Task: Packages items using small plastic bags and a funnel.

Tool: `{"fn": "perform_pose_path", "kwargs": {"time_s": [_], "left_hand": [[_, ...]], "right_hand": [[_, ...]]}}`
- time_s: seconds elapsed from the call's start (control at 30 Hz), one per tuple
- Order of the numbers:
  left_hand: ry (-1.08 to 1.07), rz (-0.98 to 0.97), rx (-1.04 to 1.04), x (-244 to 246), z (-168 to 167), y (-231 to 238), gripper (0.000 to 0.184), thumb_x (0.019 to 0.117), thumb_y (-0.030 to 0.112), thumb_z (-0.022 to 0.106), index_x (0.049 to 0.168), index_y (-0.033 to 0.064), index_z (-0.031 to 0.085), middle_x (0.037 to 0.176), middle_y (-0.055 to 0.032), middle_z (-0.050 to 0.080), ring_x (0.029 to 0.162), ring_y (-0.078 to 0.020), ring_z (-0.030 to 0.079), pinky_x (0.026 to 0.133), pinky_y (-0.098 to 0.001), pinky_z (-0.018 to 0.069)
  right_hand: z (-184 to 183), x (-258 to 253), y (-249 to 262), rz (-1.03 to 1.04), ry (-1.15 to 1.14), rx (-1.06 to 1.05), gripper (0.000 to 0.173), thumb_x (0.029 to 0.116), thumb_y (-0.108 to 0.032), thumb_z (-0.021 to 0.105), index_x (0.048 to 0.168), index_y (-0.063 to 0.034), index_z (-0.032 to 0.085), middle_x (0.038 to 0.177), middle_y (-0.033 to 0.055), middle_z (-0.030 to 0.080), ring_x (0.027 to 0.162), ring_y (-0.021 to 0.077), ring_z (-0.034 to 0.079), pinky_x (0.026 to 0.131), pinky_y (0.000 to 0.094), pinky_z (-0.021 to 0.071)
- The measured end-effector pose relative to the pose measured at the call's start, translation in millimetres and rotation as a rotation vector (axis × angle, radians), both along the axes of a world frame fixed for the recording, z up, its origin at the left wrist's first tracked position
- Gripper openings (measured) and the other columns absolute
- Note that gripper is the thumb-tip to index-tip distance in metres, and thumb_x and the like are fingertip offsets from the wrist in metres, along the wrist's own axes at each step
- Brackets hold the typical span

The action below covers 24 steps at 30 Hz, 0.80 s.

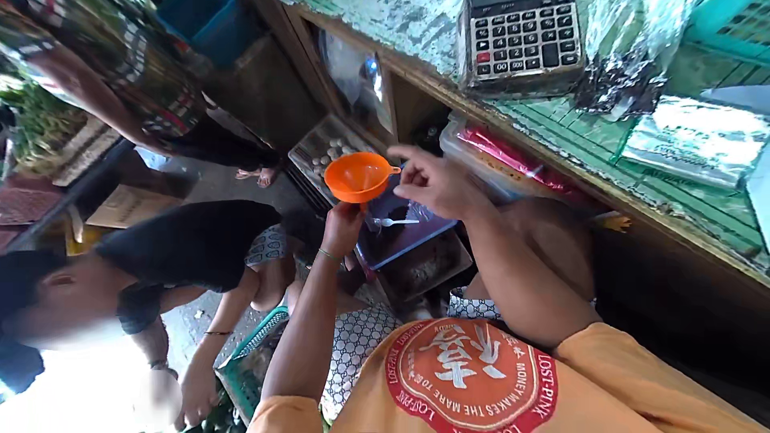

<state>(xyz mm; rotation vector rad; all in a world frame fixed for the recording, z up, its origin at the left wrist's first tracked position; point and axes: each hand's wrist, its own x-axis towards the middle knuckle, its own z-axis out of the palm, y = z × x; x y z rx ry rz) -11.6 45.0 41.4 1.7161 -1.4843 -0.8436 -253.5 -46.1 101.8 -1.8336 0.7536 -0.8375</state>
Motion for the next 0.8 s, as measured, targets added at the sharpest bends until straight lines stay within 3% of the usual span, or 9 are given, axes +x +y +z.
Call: {"fn": "perform_pose_path", "kwargs": {"time_s": [0.07,0.13,0.2,0.33,0.43,0.5,0.57,0.7,0.8], "left_hand": [[-0.076,-0.006,0.08,0,-25,-4,0.024,0.0968,0.01,0.068,0.118,-0.0014,0.066,0.104,-0.0149,0.073,0.095,-0.0211,0.072,0.091,-0.0443,0.0594],[-0.134,0.004,0.117,2,-47,-8,0.022,0.0969,0.011,0.068,0.116,-0.001,0.067,0.101,-0.0154,0.072,0.092,-0.0241,0.072,0.088,-0.0475,0.0591],[-0.151,0.025,0.189,5,-71,-11,0.022,0.0961,0.011,0.069,0.114,0.0001,0.068,0.1,-0.0157,0.073,0.093,-0.0265,0.072,0.089,-0.0508,0.0584],[-0.142,0.116,0.393,12,-136,-9,0.027,0.0955,0.007,0.065,0.122,0.0027,0.069,0.111,-0.0156,0.073,0.104,-0.0287,0.07,0.097,-0.052,0.0549],[-0.102,0.191,0.469,14,-164,-1,0.028,0.0963,0.012,0.066,0.123,0.0055,0.069,0.107,-0.011,0.074,0.1,-0.023,0.071,0.094,-0.0466,0.0564],[-0.097,0.219,0.493,12,-159,0,0.023,0.0958,0.017,0.069,0.117,0.0087,0.072,0.103,-0.0079,0.075,0.096,-0.0202,0.072,0.092,-0.0457,0.0571],[-0.107,0.22,0.474,11,-144,2,0.018,0.0965,0.021,0.07,0.11,0.0101,0.075,0.1,-0.0077,0.075,0.093,-0.0202,0.072,0.09,-0.0469,0.0571],[-0.112,0.159,0.301,9,-90,10,0.011,0.0964,0.019,0.071,0.102,0.0109,0.076,0.102,-0.0045,0.074,0.093,-0.0161,0.07,0.089,-0.0429,0.058],[-0.094,0.077,0.081,14,-40,20,0.012,0.0972,0.012,0.068,0.105,0.0096,0.077,0.109,-0.0041,0.072,0.099,-0.0134,0.069,0.089,-0.0379,0.0592]], "right_hand": [[-23,14,0,-0.008,0.272,-0.013,0.047,0.0974,-0.029,0.071,0.141,-0.0143,0.061,0.106,0.0114,0.072,0.086,0.0246,0.07,0.078,0.0507,0.0595],[-51,28,0,-0.053,0.409,0.004,0.032,0.0984,-0.03,0.07,0.126,-0.0136,0.069,0.102,0.0127,0.073,0.088,0.029,0.071,0.081,0.0574,0.0575],[-75,39,-3,-0.069,0.418,0.091,0.024,0.0981,-0.025,0.071,0.118,-0.0123,0.071,0.102,0.0131,0.072,0.089,0.0298,0.071,0.081,0.0571,0.0582],[-133,50,-12,-0.106,0.415,0.297,0.022,0.0978,-0.018,0.07,0.117,-0.0072,0.069,0.101,0.0155,0.072,0.085,0.0293,0.071,0.082,0.0539,0.0591],[-197,47,-16,-0.167,0.506,0.425,0.027,0.0981,-0.021,0.07,0.12,-0.0069,0.068,0.108,0.018,0.071,0.095,0.0326,0.071,0.089,0.0567,0.0569],[-235,39,-12,-0.19,0.602,0.48,0.028,0.0969,-0.023,0.071,0.12,-0.0073,0.069,0.111,0.0185,0.071,0.1,0.0347,0.07,0.091,0.0589,0.0552],[-249,34,-5,-0.18,0.689,0.575,0.029,0.0983,-0.022,0.069,0.122,-0.0056,0.067,0.116,0.0214,0.069,0.103,0.0373,0.069,0.093,0.0594,0.0542],[-233,36,-7,-0.164,0.811,0.561,0.04,0.0982,-0.019,0.064,0.136,-0.0073,0.062,0.126,0.0233,0.067,0.118,0.0409,0.064,0.101,0.0631,0.0495],[-209,43,-11,-0.129,0.796,0.4,0.036,0.0977,-0.018,0.063,0.132,-0.0088,0.065,0.12,0.0223,0.069,0.115,0.041,0.065,0.098,0.065,0.0503]]}}
